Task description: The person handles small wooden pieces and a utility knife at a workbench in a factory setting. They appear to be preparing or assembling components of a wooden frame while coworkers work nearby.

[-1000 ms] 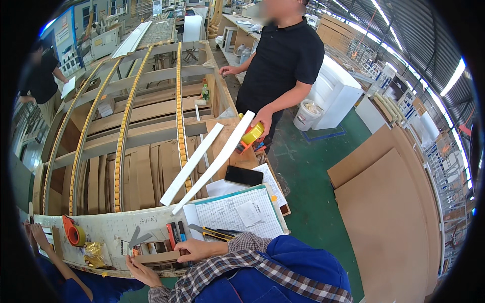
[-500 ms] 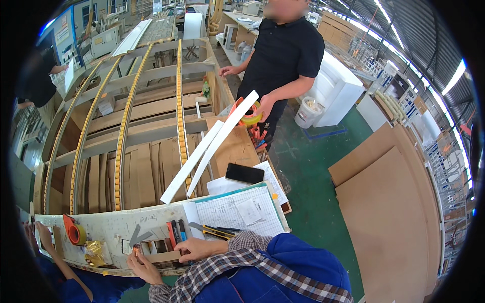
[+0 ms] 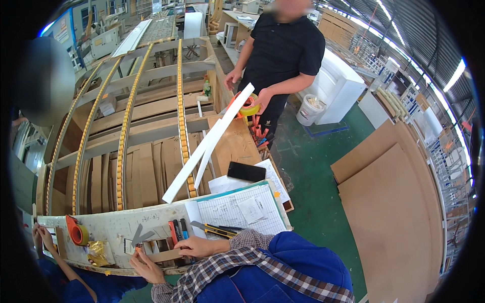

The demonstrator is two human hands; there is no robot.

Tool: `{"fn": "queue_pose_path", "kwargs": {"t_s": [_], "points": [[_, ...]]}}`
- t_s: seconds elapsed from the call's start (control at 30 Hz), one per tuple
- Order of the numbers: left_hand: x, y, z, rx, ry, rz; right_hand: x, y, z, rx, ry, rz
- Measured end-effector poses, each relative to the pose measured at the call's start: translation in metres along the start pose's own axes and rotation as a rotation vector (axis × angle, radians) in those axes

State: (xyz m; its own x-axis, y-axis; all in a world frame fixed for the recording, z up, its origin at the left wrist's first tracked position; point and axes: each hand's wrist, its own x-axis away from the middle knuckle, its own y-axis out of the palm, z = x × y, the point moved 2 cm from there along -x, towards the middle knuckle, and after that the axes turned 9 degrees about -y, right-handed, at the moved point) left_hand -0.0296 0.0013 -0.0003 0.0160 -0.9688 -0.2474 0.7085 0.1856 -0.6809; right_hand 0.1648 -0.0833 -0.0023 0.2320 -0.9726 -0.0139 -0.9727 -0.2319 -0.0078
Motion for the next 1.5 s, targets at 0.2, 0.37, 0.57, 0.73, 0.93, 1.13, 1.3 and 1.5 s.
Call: {"fn": "queue_pose_path", "kwargs": {"t_s": [0.2,0.37,0.57,0.73,0.93,1.13,1.3,1.5], "points": [[0.000,0.005,-0.004,0.163,0.016,0.023,0.001,-0.004,0.000,0.199,-0.211,0.101],[0.003,0.009,-0.021,0.529,-0.121,-0.002,-0.003,0.003,0.003,0.379,-0.413,0.179],[-0.002,0.003,-0.002,0.265,-0.080,0.069,0.005,0.000,-0.016,0.758,-0.526,0.173],[0.002,-0.005,0.003,0.086,-0.074,0.129,0.004,0.003,-0.019,0.741,-0.419,0.101],[0.006,-0.011,0.008,0.137,-0.117,0.191,0.004,0.000,-0.010,0.549,-0.191,0.065],[0.002,0.014,-0.013,0.206,-0.181,0.028,0.009,-0.002,0.003,0.197,0.055,0.109],[0.004,0.005,-0.012,0.399,-0.267,-0.022,0.000,0.001,0.007,0.036,0.013,0.085],[0.002,0.009,-0.008,0.351,-0.153,0.017,0.007,-0.001,0.003,-0.095,0.012,0.182]]}}
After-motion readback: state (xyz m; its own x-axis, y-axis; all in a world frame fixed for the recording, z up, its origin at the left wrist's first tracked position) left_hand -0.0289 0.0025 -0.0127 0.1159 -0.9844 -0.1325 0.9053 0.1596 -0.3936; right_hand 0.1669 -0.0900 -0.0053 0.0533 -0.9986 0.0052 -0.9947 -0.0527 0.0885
